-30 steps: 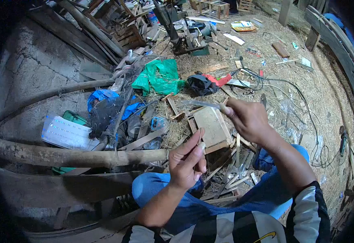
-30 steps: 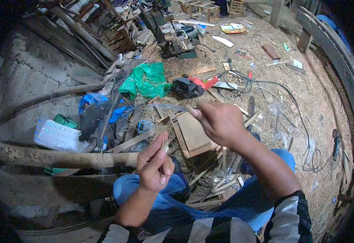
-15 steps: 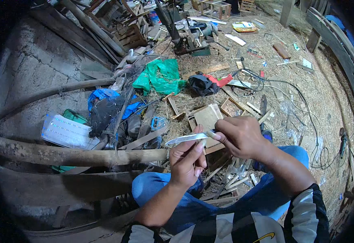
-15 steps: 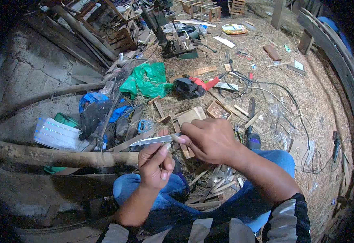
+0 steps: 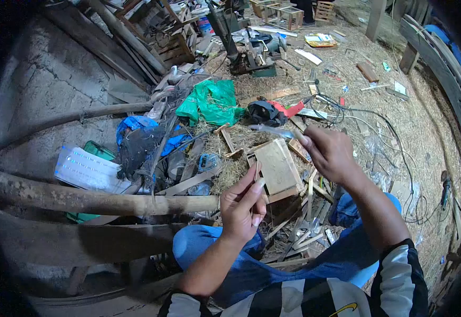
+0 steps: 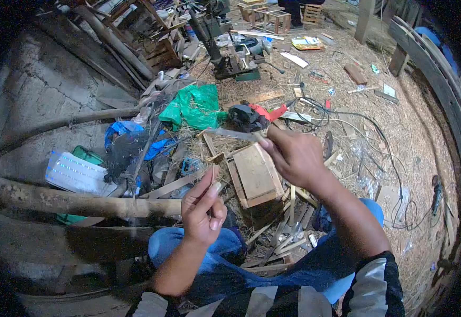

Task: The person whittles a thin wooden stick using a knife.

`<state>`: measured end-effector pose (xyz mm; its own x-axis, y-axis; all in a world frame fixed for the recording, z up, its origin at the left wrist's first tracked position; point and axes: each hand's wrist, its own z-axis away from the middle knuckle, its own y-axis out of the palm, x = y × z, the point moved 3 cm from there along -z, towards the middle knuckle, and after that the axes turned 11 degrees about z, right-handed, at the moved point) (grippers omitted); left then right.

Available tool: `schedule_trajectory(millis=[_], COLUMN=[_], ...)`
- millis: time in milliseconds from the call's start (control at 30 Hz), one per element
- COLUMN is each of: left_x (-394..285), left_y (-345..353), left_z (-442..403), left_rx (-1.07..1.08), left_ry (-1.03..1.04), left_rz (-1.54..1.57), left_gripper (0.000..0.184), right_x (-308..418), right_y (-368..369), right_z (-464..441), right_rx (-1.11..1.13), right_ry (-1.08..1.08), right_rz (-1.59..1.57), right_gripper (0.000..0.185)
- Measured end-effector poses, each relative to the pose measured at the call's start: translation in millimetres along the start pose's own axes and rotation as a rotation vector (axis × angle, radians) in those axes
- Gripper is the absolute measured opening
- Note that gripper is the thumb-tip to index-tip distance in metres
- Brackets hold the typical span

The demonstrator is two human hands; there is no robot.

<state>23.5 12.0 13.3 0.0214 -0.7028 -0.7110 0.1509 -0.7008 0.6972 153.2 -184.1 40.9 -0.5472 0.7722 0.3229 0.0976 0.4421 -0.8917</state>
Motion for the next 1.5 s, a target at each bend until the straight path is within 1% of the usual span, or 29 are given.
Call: schedule_trajectory(millis=[33, 100, 133, 267, 333, 367, 500, 600, 767, 833, 900, 967, 1000, 1033, 1067, 1133, 1167, 1200, 1233, 1267, 1333, 1367, 1400, 1433, 1500], left_x=[-1, 1, 3, 2, 3, 4, 6, 9, 7, 10, 9, 8, 5, 2, 0, -3, -2, 0, 2, 2, 2, 2, 1, 0, 2], left_y=[0, -3, -4, 1, 4, 5, 3, -3, -8, -13, -14, -12, -8, -5, -2, -3, -7, -11, -12, -11, -8, -3, 1, 3, 0], left_z=[-1, -1, -1, -1, -1, -1, -2, -5, -7, -8, -8, -5, -2, 0, 0, -1, -1, -2, -3, -3, -3, -3, -2, -2, -2], left_rx=[-0.036, -0.031, -0.023, 0.040, -0.041, -0.039, -0.028, -0.026, -0.100, 0.003, -0.014, -0.032, 0.003, 0.039, 0.042, -0.060, -0.063, 0.022, 0.107, 0.106, 0.072, 0.073, 0.012, -0.049, -0.029], left_ry=[-0.005, -0.009, -0.017, -0.051, -0.047, -0.049, -0.065, -0.100, -0.127, -0.168, -0.165, -0.159, -0.121, -0.085, -0.078, -0.070, -0.065, -0.056, -0.049, -0.050, -0.030, -0.032, -0.018, -0.005, -0.017], left_rz=[-0.021, -0.008, 0.006, -0.013, -0.048, -0.048, 0.028, 0.097, 0.177, 0.272, 0.281, 0.293, 0.265, 0.238, 0.243, 0.136, 0.138, 0.139, 0.141, 0.142, 0.099, 0.097, 0.031, -0.035, -0.054], left_gripper=[0.041, 0.041, 0.040, 0.040, 0.040, 0.040, 0.038, 0.038, 0.038, 0.039, 0.039, 0.039, 0.039, 0.039, 0.039, 0.038, 0.038, 0.038, 0.038, 0.038, 0.038, 0.038, 0.037, 0.037, 0.037], right_x=[5, 21, 28, 43, 42, 41, 34, 29, 22, 20, 16, 1, -14, -23, -22, -14, -5, 4, 14, 23, 33, 35, 38, 39, 42], right_y=[3, 8, 9, 9, 9, 10, 12, 14, 18, 24, 30, 35, 38, 32, 23, 15, 15, 16, 16, 14, 12, 15, 16, 15, 15], right_z=[4, 14, 17, 20, 20, 20, 18, 15, 10, 11, 11, 4, -1, -6, -7, -7, -2, 3, 7, 10, 14, 15, 16, 17, 19], right_rx=[0.001, -0.068, -0.065, 0.009, 0.015, 0.023, 0.009, -0.036, -0.024, -0.023, -0.026, -0.026, 0.051, 0.074, 0.035, 0.006, 0.010, 0.013, -0.045, -0.035, -0.026, -0.035, -0.044, -0.045, -0.023], right_ry=[-0.008, -0.194, -0.257, -0.293, -0.292, -0.294, -0.293, -0.290, -0.242, -0.235, -0.227, -0.064, 0.038, 0.092, 0.092, 0.070, 0.015, -0.035, -0.141, -0.152, -0.160, -0.214, -0.268, -0.265, -0.277], right_rz=[-0.001, -0.123, -0.141, -0.150, -0.157, -0.164, -0.154, -0.093, -0.032, -0.050, -0.063, -0.009, 0.050, 0.040, -0.001, -0.041, -0.092, -0.144, -0.174, -0.186, -0.200, -0.195, -0.191, -0.191, -0.171], right_gripper=[0.026, 0.027, 0.027, 0.028, 0.026, 0.024, 0.025, 0.029, 0.030, 0.030, 0.029, 0.028, 0.028, 0.030, 0.030, 0.030, 0.029, 0.029, 0.028, 0.028, 0.029, 0.028, 0.028, 0.028, 0.028])
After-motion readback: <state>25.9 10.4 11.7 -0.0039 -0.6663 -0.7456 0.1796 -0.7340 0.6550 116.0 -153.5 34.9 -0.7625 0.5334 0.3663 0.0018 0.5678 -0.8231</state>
